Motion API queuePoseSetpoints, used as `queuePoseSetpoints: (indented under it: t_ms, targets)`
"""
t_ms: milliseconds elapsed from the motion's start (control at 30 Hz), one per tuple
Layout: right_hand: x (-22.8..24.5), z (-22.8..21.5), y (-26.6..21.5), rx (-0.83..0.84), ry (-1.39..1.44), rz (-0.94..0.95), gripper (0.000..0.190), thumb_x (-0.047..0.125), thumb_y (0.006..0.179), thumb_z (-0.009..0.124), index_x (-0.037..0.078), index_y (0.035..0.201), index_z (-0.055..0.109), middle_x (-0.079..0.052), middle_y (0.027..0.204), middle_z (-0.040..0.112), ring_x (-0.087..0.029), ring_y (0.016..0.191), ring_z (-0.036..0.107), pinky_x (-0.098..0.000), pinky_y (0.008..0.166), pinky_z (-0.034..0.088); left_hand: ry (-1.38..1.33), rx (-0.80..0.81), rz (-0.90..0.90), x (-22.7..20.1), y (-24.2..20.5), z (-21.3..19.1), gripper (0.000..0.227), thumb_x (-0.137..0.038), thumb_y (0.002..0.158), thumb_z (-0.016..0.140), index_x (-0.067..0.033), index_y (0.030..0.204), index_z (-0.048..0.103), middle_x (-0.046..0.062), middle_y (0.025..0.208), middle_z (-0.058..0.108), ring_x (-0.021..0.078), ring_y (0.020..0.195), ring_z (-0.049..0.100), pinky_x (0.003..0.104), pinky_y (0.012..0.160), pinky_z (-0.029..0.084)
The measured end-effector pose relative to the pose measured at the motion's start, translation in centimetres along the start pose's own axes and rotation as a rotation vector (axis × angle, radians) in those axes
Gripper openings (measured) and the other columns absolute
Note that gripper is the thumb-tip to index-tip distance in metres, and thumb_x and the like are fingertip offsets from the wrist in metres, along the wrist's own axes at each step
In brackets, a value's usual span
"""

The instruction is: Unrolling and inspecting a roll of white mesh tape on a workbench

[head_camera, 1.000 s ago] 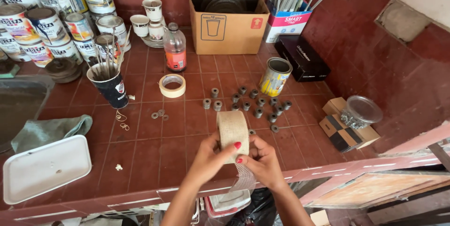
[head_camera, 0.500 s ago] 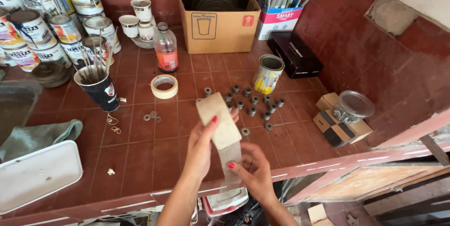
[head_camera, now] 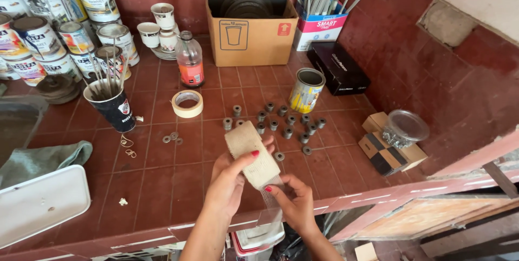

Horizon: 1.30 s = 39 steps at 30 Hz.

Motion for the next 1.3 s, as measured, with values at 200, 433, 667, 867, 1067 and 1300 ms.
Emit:
queuePoseSetpoints:
  t_ms: [200, 433, 667, 867, 1067, 1300]
  targets:
    - [-1.1, -0.7, 0.2, -0.023, 0.014, -0.028, 0.025, 0.012, 0.085, 0.084, 0.007, 0.100, 0.064, -0.003, 0.088, 0.077, -0.005, 0.073, 0.064, -0.0193, 0.060, 0.047, -0.035, -0.033, -0.093, -0.1, -0.5, 0.6, 0.049, 0.002, 0.081, 0.060, 0.0133, 0.129, 0.062, 0.032, 0.124, 0.072, 0.0418, 0.112, 0.071, 0.052, 0.097, 0.056]
    - [-0.5, -1.1, 1.1, 0.168, 0.097, -0.128, 0.061, 0.009, 0.089, 0.079, 0.000, 0.143, 0.052, -0.014, 0.130, 0.070, -0.017, 0.113, 0.067, -0.0286, 0.092, 0.055, -0.041, -0.020, -0.166, 0.0, -1.1, 0.4, 0.051, -0.002, 0.081, 0.060, 0.0148, 0.129, 0.060, 0.035, 0.124, 0.072, 0.0403, 0.111, 0.070, 0.049, 0.096, 0.054]
    - [0.1, -0.8, 2.6, 0.331, 0.184, -0.091, 0.050, 0.013, 0.094, 0.075, 0.000, 0.137, 0.055, -0.007, 0.120, 0.066, -0.012, 0.100, 0.063, -0.0261, 0.080, 0.055, -0.128, 0.007, -0.167, 0.1, -0.9, -0.5, 0.060, -0.020, 0.090, 0.054, 0.0137, 0.139, 0.056, 0.036, 0.129, 0.067, 0.0403, 0.117, 0.066, 0.051, 0.100, 0.053]
    - [-0.8, 0.0, 3.5, 0.311, 0.385, 0.076, 0.055, 0.006, 0.090, 0.076, -0.001, 0.140, 0.055, -0.008, 0.112, 0.072, -0.012, 0.092, 0.067, -0.0278, 0.073, 0.062, 0.336, 0.190, 0.091, 2.9, -0.7, -4.6, 0.068, -0.035, 0.090, 0.064, -0.0079, 0.150, 0.045, 0.013, 0.148, 0.062, 0.0225, 0.140, 0.055, 0.038, 0.117, 0.041]
    - [-0.2, 2.1, 3.0, 0.355, 0.470, 0.156, 0.044, 0.004, 0.089, 0.079, 0.000, 0.127, 0.057, -0.003, 0.087, 0.070, -0.004, 0.066, 0.063, -0.0204, 0.060, 0.053, 0.979, 0.130, 0.262, 1.5, -1.7, -4.9, 0.065, -0.042, 0.084, 0.073, -0.0072, 0.135, 0.050, 0.007, 0.114, 0.076, 0.0175, 0.100, 0.076, 0.030, 0.073, 0.066]
    - [2.8, 4.1, 2.8, 0.384, 0.127, 0.152, 0.050, 0.012, 0.090, 0.079, 0.006, 0.133, 0.055, -0.006, 0.064, 0.072, -0.007, 0.049, 0.058, -0.0216, 0.044, 0.042, 0.593, 0.222, 0.280, 0.7, -1.0, -5.8, 0.069, -0.029, 0.092, 0.067, -0.0052, 0.150, 0.038, 0.013, 0.147, 0.062, 0.0242, 0.133, 0.062, 0.038, 0.113, 0.049]
Point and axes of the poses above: each hand's wrist, its own y-axis towards the middle knuckle, its own z-axis out of the palm, x = y × z, the point moved 3 cm from there along y, towards the middle knuckle
